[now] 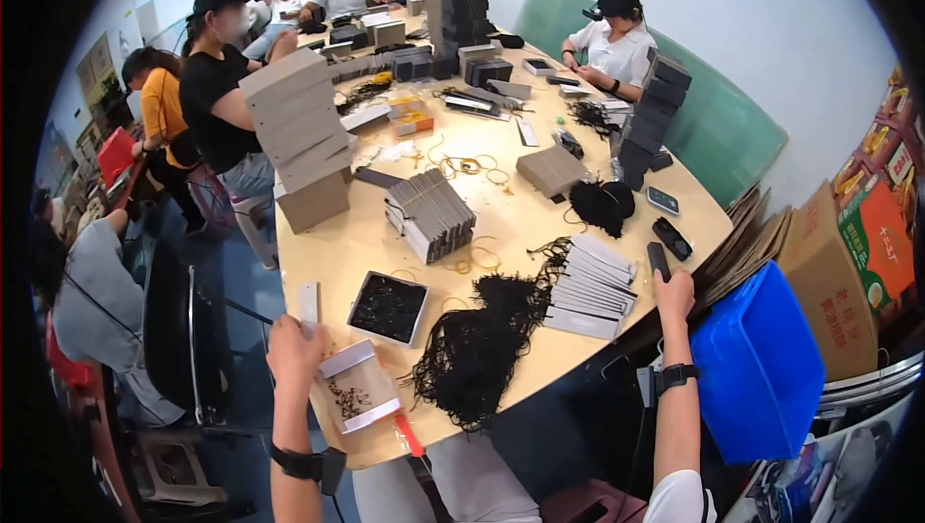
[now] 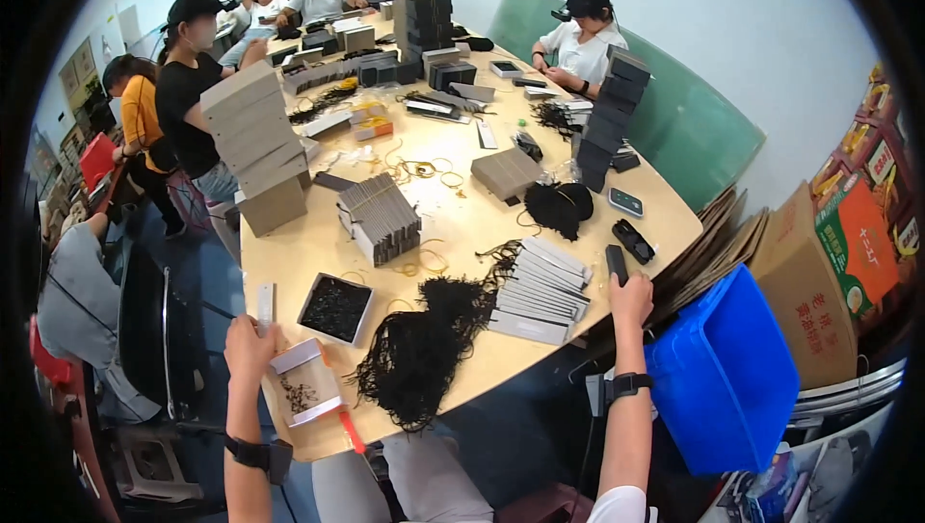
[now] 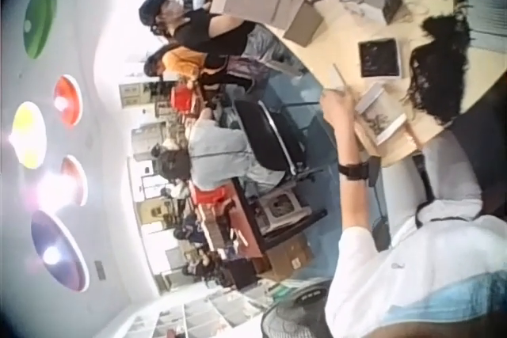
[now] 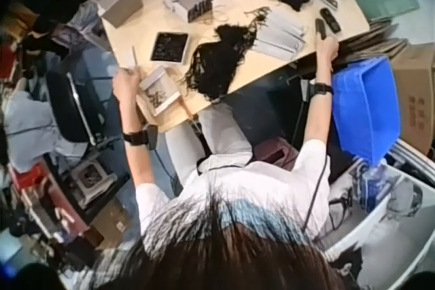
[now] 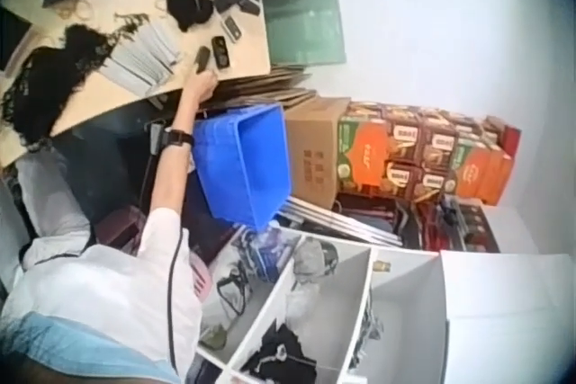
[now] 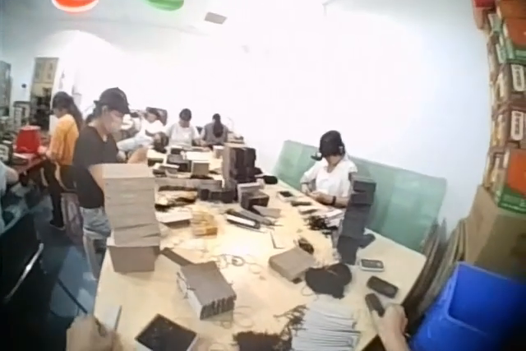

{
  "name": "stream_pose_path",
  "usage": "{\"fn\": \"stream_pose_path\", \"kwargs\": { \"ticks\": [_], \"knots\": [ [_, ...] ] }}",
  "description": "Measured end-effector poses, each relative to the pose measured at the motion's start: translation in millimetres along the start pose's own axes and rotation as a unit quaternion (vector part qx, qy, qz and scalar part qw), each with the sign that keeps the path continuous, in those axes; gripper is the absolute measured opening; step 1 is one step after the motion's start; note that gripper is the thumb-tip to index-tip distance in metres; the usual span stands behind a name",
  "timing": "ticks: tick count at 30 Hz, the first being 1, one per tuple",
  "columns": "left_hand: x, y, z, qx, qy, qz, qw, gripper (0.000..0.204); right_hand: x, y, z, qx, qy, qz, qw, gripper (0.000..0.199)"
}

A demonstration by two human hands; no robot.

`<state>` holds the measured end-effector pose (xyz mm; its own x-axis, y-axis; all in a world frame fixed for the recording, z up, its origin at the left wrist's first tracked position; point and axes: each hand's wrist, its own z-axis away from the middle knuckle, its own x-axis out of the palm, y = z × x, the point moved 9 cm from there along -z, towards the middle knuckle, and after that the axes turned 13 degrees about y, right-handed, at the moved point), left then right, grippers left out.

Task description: The person picks up a tag and a string, threads the string through the tag's hole, and attaches a safety pin from a box to the string. They then place the completed tag assembly onto a stack on the table.

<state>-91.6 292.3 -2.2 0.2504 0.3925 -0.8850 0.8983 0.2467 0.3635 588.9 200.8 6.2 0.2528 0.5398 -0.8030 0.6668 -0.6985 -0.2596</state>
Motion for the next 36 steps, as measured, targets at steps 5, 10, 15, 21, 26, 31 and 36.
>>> {"fn": "stream_pose_path", "kwargs": {
  "ticks": [5, 10, 15, 21, 26, 31, 36],
  "knots": [
    [5.0, 6.3, -4.6, 0.053, 0.006, -0.021, 0.998, 0.04, -7.6, 0.0, 1.1, 0.01, 0.004, -0.014, 1.0, 0.036],
    [6.2, 9.2, -5.8, 0.049, 0.005, -0.04, 0.998, 0.041, -3.9, 4.5, -0.5, 0.011, -0.005, -0.022, 1.0, 0.038],
    [7.3, 2.5, -7.9, 0.038, 0.02, -0.021, 0.999, 0.04, -1.2, 6.7, -0.5, 0.006, 0.001, -0.037, 0.999, 0.038],
    [-3.6, -9.4, -7.2, 0.027, 0.034, 0.033, 0.998, 0.036, -1.1, 11.0, -2.1, -0.028, 0.043, -0.004, 0.999, 0.043],
    [-20.1, -9.8, -0.7, 0.062, 0.055, 0.117, 0.99, 0.033, -47.6, 11.8, 4.4, -0.056, 0.158, -0.263, 0.95, 0.033],
    [-69.4, -25.2, 43.7, -0.036, 0.017, 0.296, 0.954, 0.032, -96.2, -64.6, 114.5, -0.028, -0.071, -0.419, 0.905, 0.033],
    [-81.0, -3.3, 154.7, -0.038, -0.054, 0.561, 0.825, 0.033, -120.8, -121.4, 291.0, -0.083, -0.368, -0.531, 0.759, 0.032]
  ]
}}
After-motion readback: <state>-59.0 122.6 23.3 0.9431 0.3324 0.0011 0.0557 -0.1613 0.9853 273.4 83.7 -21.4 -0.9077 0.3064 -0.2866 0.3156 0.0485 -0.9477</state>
